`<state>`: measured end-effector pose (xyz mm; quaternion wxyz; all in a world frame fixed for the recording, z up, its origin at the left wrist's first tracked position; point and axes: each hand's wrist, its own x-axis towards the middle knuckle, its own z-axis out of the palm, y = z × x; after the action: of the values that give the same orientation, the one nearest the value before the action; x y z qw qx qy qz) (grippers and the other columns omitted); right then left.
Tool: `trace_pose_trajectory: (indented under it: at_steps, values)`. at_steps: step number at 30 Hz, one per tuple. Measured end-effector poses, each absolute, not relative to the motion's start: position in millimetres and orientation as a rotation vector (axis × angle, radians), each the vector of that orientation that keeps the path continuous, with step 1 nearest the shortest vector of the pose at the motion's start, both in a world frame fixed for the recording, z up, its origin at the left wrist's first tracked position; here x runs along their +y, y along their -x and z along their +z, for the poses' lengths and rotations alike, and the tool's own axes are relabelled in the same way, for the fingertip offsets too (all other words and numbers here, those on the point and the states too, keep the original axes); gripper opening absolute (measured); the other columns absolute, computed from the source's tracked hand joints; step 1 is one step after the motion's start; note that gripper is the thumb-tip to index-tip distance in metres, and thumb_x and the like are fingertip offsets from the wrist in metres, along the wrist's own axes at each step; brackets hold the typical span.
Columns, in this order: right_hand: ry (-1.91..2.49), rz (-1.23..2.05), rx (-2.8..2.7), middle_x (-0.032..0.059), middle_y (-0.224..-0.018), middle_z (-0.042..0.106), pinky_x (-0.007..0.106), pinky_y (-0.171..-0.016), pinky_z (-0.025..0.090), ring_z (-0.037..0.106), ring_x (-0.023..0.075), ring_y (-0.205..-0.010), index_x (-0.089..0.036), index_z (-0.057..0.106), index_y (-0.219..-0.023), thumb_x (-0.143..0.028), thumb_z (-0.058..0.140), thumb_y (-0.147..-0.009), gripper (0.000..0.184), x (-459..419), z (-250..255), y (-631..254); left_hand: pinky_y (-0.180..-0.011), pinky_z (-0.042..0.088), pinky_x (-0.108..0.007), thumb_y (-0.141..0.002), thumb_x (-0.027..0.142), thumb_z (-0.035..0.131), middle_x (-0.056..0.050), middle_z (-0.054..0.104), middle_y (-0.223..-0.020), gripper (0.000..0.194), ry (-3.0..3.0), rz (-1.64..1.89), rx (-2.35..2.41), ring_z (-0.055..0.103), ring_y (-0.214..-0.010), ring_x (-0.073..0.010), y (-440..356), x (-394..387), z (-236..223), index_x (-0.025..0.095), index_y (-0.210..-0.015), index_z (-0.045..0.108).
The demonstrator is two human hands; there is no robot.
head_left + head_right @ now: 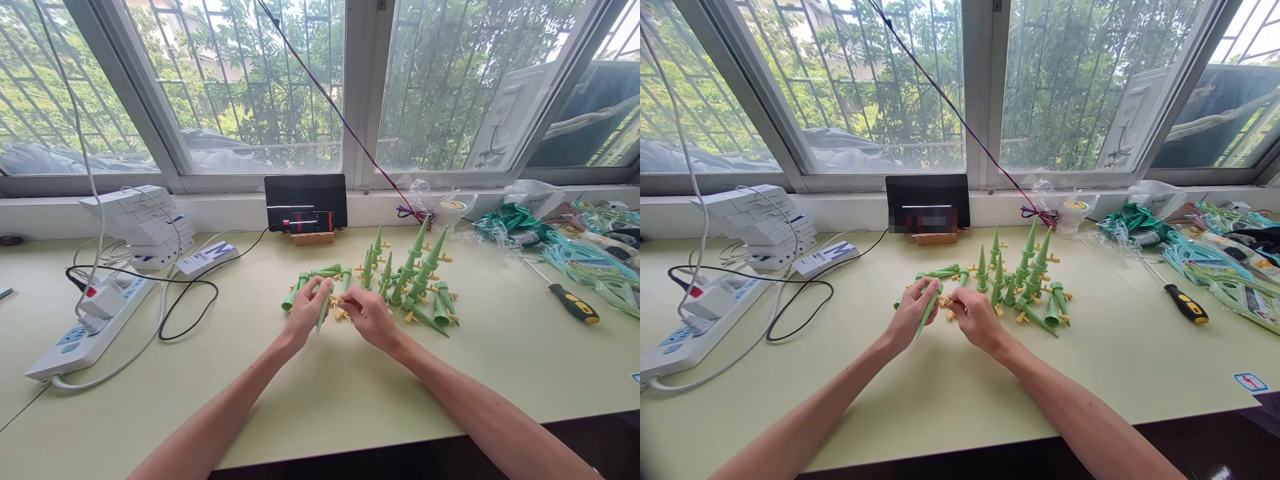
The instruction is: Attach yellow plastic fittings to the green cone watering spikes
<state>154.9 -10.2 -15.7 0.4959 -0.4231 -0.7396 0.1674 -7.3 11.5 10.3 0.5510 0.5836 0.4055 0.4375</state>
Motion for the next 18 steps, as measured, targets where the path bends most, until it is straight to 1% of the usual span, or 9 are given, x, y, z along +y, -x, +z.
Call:
trace_pose_trajectory:
  at_steps: [5, 13, 18]
  values:
    - [1.039, 0.386, -1.803, -0.0024, -0.063, 0.052, 0.023, -0.056, 0.035, 0.042, 0.0112, -0.056, -0.019, 0.055, -0.076, -0.023, 0.054, -0.092, 0.016, -11.2, -13.7, -155.0, -0.042, 0.026, -0.018, -0.088, 0.055, 0.055, 0.007, 0.037, -0.052, 0.036, -1.385, 1.036, 0.946, 0.033, -0.045, -0.0068, 6.5, 10.6, 11.5, 0.021, -0.083, 0.049]
    - [1.068, 0.406, -1.82, -0.0026, -0.06, 0.046, 0.024, -0.055, 0.033, 0.039, 0.0115, -0.055, -0.02, 0.052, -0.072, -0.029, 0.046, -0.096, 0.026, -13.3, -10.8, -155.2, -0.042, 0.027, -0.018, -0.089, 0.055, 0.054, 0.007, 0.037, -0.053, 0.035, -1.389, 1.026, 0.929, 0.033, -0.045, -0.007, 5.0, 8.5, 12.4, 0.021, -0.083, 0.049]
    - [1.053, 0.455, -1.837, -0.0033, -0.058, 0.042, 0.024, -0.053, 0.031, 0.034, 0.011, -0.052, -0.02, 0.045, -0.067, -0.031, 0.04, -0.099, 0.034, -14.5, -10.0, -154.9, -0.042, 0.026, -0.018, -0.089, 0.054, 0.055, 0.008, 0.036, -0.052, 0.034, -1.392, 1.028, 0.908, 0.031, -0.045, -0.0061, 3.8, 7.0, 13.4, 0.021, -0.083, 0.048]
